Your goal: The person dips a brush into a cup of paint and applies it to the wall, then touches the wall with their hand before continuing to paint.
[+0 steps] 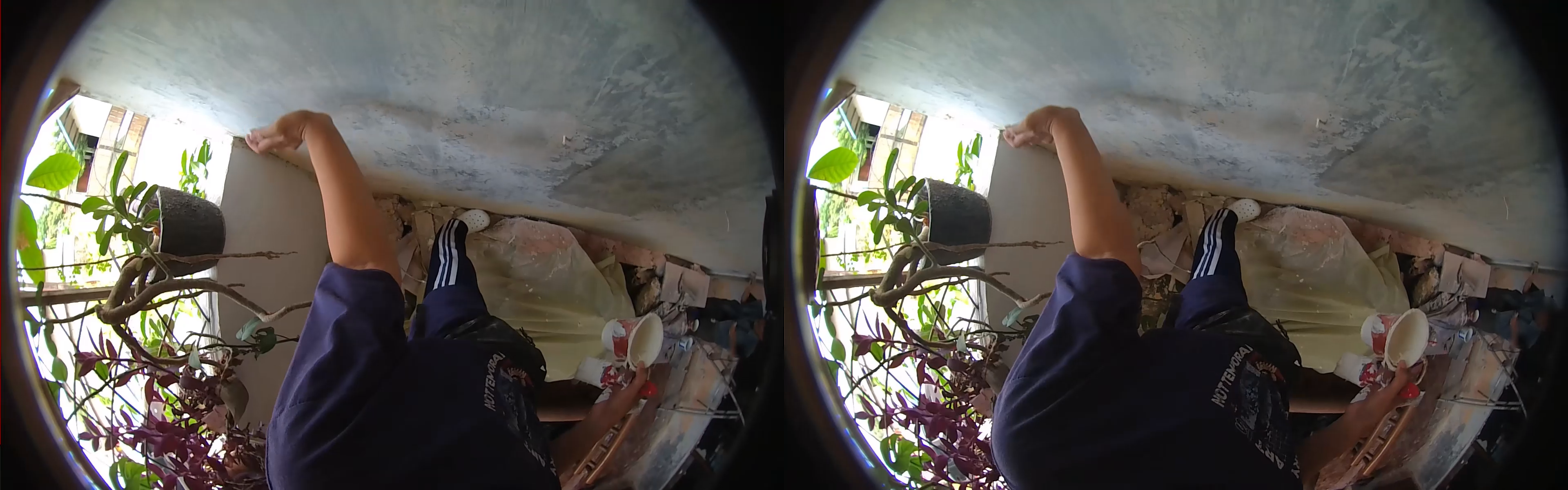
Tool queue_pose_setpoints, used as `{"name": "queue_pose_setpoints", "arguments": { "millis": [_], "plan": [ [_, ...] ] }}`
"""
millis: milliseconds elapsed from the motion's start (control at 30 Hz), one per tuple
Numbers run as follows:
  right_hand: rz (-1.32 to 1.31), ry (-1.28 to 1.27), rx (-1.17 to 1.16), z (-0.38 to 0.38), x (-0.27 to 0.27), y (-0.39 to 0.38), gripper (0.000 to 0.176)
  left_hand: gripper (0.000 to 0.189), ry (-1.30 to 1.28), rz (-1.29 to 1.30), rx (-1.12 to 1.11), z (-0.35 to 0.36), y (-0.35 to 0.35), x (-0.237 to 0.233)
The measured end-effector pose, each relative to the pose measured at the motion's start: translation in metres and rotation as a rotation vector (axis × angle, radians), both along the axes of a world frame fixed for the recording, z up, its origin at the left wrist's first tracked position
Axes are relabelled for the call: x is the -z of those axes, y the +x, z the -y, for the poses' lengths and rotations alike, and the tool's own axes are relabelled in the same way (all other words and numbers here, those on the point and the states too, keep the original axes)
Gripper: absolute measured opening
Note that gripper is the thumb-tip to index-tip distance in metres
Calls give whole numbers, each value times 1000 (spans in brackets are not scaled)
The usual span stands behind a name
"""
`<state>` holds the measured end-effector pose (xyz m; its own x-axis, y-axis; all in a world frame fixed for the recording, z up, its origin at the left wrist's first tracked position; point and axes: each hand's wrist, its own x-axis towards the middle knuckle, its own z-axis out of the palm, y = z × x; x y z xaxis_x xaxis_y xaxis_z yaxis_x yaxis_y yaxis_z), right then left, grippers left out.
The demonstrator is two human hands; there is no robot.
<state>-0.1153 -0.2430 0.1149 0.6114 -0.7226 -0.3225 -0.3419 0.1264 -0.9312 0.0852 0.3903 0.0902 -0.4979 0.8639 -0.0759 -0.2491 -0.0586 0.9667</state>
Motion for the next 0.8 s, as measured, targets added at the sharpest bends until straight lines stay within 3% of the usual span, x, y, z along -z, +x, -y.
{"name": "queue_pose_setpoints", "arguments": {
  "millis": [133, 267, 333, 433, 567, 667, 700, 800],
  "plan": [
    [-35, -44, -12, 9, 7, -5, 68, 49, -320, 383, 115, 50, -31, 6],
    [79, 12, -45, 5, 19, 0, 60, 41, -678, 397, 97, 61, -10, 116],
    [-10, 40, -49, -5, 19, 12, 48, 37, -715, 424, 40, 57, 19, 165],
    [-13, 19, -64, 1, 26, 13, 41, 36, -719, 344, -18, 59, 33, 169],
    [23, -19, -58, 10, 37, 16, 47, 36, -730, 512, -24, 59, 54, 153],
    [26, -61, 5, 0, 27, 11, 34, 45, -785, 581, 116, 60, 58, 151],
    [27, -66, 10, -3, 23, 7, 34, 50, -781, 580, 179, 71, 51, 130],
    [-1, -65, -36, -6, 13, -4, 50, 59, -741, 589, 274, 85, 46, 102]
  ]
}}
